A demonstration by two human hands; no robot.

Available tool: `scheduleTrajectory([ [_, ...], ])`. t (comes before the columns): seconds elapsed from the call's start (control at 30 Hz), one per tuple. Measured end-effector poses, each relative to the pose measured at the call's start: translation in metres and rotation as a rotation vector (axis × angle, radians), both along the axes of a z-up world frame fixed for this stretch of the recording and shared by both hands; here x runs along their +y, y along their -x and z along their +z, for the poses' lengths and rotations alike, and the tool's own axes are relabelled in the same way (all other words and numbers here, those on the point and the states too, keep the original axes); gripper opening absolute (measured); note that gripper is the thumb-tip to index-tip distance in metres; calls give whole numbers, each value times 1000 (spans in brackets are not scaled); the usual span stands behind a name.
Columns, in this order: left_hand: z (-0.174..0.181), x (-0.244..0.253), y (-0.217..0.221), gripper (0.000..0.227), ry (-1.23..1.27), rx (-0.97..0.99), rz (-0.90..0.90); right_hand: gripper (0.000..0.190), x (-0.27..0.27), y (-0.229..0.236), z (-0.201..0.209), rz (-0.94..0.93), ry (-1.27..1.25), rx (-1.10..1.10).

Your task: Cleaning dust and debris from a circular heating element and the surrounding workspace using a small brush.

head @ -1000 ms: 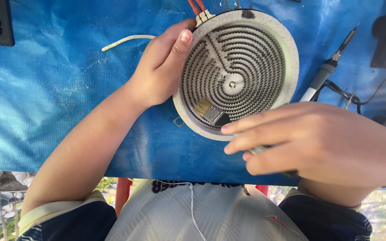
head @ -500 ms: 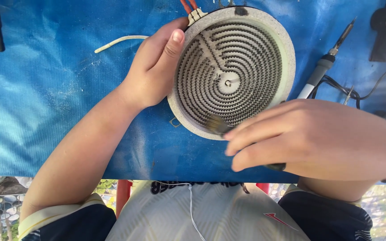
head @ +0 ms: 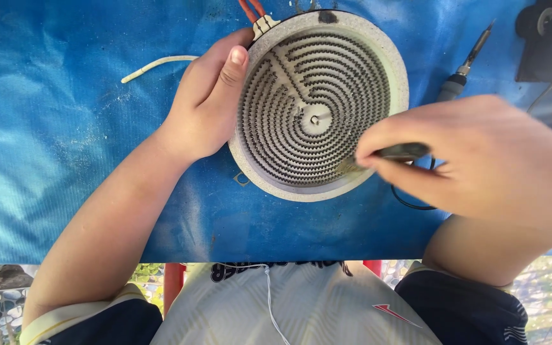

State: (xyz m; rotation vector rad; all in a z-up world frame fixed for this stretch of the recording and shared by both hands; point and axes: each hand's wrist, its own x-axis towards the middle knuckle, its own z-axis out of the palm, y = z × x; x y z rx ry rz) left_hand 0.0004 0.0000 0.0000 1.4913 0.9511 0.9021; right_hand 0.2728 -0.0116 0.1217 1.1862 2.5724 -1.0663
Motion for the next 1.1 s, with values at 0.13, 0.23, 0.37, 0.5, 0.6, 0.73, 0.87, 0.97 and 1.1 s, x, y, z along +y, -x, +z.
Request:
scheduleTrajectory([
  [0.13, -1, 2, 0, 56, 11, -27, -2, 13, -7, 4, 11, -9, -82, 279],
  [0.23, -2, 2, -3, 59, -33, -30, 44, 6, -11, 10, 1, 63, -61, 214],
  [0.37, -12, 5, -3, 54, 62, 150, 131, 10, -20, -11, -8, -107, -113, 76],
  [0.5, -1, 3, -4, 57, 215, 127, 101, 15, -43, -14, -17, -412, -129, 208],
  [0.6, 7, 1, -5, 61, 248, 105, 80, 15, -57, -18, -32, -431, -93, 383],
  [0.73, 4, 1, -5, 65, 238, 133, 88, 15, -64, -33, -48, -601, -150, 274],
  [0.87, 3, 4, -5, 64, 275, 129, 88, 15, -74, -23, -38, -677, -264, 409],
  [0.97, -3, -1, -6, 61, 243, 130, 108, 15, -77, -20, -40, -622, 50, 527],
  [1.1, 3, 0, -4, 63, 190, 91, 65, 6, -79, -36, -57, -681, -403, 417],
])
